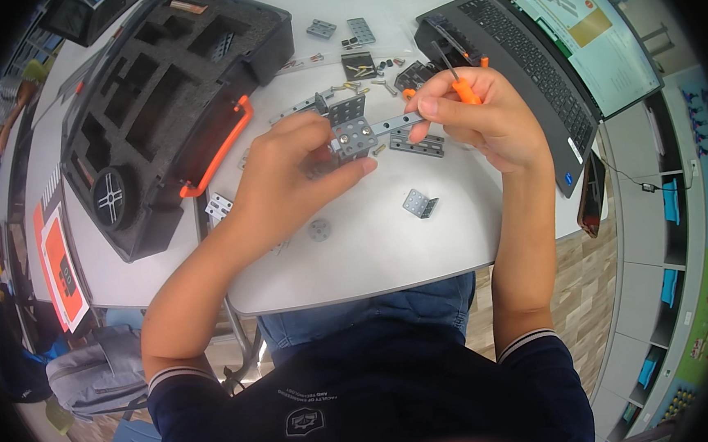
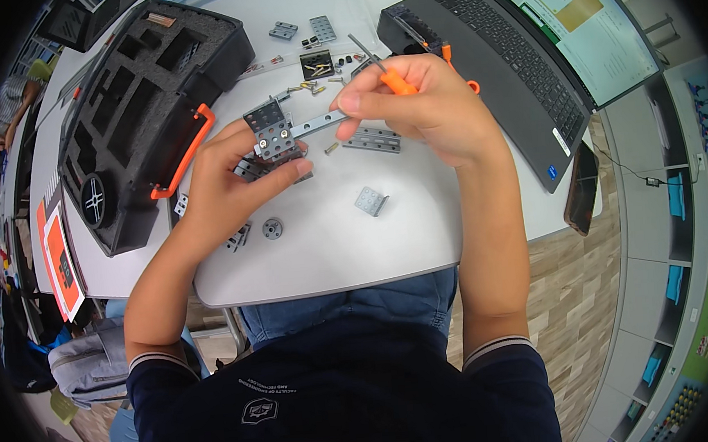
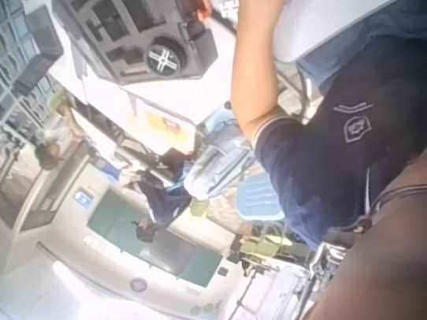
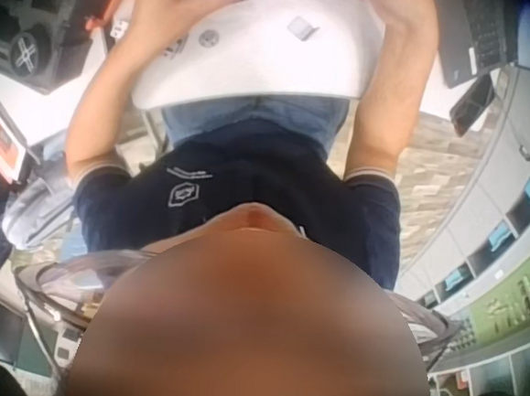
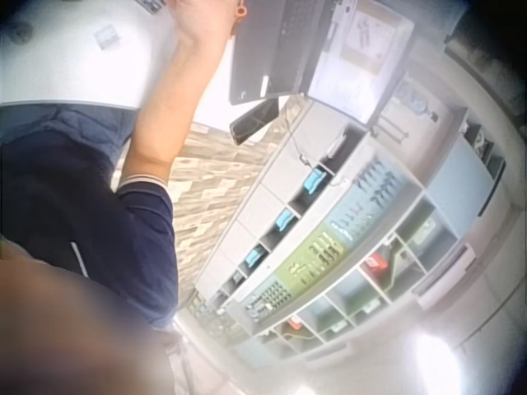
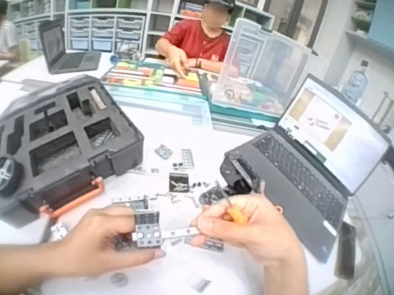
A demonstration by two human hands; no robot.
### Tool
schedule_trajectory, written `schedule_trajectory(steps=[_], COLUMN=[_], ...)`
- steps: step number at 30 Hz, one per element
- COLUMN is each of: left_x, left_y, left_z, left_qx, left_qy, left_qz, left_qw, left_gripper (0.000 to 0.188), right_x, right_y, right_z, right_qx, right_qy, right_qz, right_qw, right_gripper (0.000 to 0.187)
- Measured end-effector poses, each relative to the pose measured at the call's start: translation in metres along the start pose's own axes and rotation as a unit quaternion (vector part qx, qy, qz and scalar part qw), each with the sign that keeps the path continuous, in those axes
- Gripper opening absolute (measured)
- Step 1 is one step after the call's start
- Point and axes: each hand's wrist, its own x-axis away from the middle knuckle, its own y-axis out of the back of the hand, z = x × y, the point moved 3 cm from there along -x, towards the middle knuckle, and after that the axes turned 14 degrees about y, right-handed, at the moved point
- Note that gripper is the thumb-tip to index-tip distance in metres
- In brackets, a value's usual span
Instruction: The person assembles small metal brackets and plates using an orange screwdriver. They align the parts, insert screws, and tighten them to form a connected assembly on a white table.
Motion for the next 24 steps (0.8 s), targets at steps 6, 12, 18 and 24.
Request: schedule_trajectory(steps=[6,12,18,24], left_x=[0.001,0.001,-0.003,-0.006], left_y=[0.0,0.0,-0.003,0.004], left_z=[-0.004,-0.001,0.008,0.004], left_qx=[0.007,0.042,0.271,0.36], left_qy=[0.01,0.035,0.205,0.281], left_qz=[0.011,0.007,0.092,0.126], left_qw=[1.0,0.998,0.936,0.881], left_gripper=[0.028,0.025,0.024,0.023], right_x=[-0.001,-0.003,-0.002,-0.003], right_y=[0.001,0.001,0.002,0.003], right_z=[-0.002,-0.005,0.0,0.0], right_qx=[-0.005,0.008,0.016,0.009], right_qy=[0.017,0.058,0.045,0.037], right_qz=[-0.016,-0.055,-0.074,-0.076], right_qw=[1.0,0.997,0.996,0.996], right_gripper=[0.019,0.017,0.02,0.023])
